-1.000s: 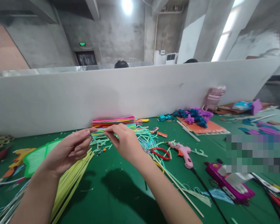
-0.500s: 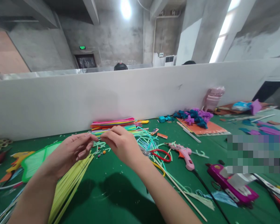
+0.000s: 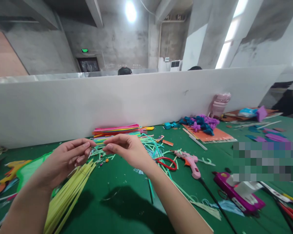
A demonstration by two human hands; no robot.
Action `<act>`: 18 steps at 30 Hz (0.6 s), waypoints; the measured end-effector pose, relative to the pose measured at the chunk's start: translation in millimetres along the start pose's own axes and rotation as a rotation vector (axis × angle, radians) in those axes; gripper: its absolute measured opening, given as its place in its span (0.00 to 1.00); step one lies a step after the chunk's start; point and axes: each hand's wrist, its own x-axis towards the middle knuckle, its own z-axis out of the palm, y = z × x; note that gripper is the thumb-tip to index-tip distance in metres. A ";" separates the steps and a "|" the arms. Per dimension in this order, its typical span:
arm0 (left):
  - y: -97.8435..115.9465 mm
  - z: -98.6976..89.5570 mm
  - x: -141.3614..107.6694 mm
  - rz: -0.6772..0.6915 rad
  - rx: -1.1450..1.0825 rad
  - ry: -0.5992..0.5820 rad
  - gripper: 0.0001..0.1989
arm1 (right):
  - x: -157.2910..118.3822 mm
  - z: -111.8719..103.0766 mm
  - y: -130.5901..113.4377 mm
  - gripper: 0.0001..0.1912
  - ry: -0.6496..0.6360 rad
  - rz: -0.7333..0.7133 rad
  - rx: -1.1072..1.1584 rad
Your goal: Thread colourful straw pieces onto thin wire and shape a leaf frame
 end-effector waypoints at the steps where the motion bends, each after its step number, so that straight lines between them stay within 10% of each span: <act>1: 0.3 -0.6 -0.2 0.001 -0.010 -0.001 0.16 | -0.1 -1.0 0.0 0.06 -0.019 0.007 0.036; 18: 0.4 7.1 -1.7 0.000 0.093 -0.108 0.13 | 6.6 0.1 9.3 0.15 -0.008 0.029 0.062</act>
